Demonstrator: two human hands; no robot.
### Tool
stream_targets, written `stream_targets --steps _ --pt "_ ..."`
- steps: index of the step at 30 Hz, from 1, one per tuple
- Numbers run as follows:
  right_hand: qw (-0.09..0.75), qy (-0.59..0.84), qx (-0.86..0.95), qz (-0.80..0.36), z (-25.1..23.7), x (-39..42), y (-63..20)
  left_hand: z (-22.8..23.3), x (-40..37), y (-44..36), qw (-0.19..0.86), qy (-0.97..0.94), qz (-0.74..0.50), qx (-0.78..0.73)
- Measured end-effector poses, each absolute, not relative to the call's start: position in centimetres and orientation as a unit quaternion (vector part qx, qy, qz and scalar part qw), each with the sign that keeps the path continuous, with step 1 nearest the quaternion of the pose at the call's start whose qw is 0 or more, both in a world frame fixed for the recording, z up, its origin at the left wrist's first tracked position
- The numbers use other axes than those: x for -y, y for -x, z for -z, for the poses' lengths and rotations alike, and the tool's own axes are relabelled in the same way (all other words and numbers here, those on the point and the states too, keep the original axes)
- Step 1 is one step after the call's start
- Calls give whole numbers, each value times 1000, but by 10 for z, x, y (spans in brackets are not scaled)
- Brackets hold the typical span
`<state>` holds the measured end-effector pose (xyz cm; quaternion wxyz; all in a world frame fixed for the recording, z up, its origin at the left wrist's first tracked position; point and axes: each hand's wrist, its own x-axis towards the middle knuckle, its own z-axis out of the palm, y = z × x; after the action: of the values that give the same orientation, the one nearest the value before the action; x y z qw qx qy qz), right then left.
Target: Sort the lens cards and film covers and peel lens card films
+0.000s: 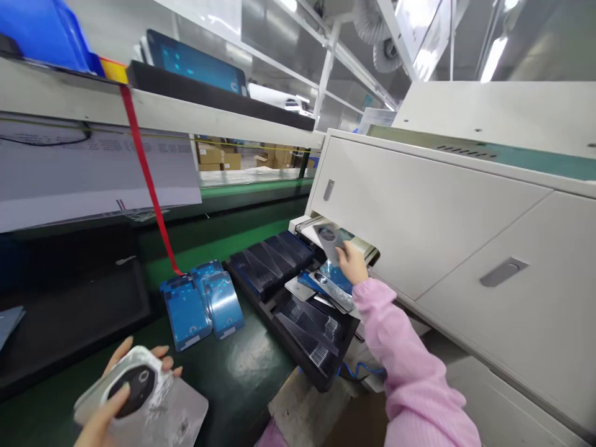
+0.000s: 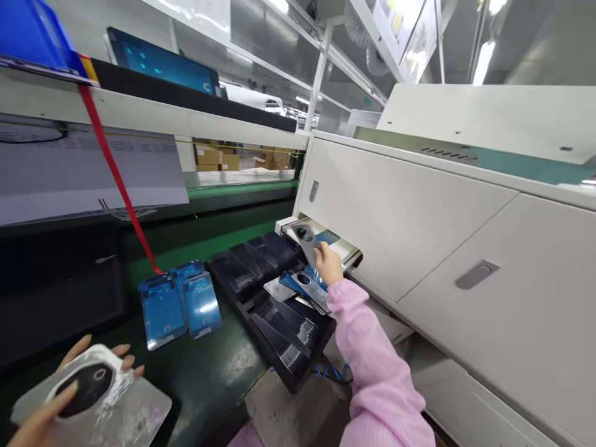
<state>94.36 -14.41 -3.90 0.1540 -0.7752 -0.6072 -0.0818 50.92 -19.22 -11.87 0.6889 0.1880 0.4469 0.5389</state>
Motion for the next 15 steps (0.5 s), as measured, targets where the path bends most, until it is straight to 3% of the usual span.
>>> stream_targets --steps 2,5,7,9,11,15 --pt "246 741 624 7 33 156 -917 104 178 -519 735 -132 -522 -412" --pt "427 601 620 -267 32 177 -870 87 168 -542 780 -116 -521 -326" --pt "457 541 598 -376 36 189 -839 83 167 -559 803 -134 -513 -273" --pt "435 559 621 -338 43 198 -809 84 168 -572 806 -147 -518 -246" --pt "393 581 678 -220 55 206 -777 89 167 -582 787 -160 -545 -242" --pt "269 576 769 -61 84 222 -709 101 168 -591 746 -174 -597 -238"
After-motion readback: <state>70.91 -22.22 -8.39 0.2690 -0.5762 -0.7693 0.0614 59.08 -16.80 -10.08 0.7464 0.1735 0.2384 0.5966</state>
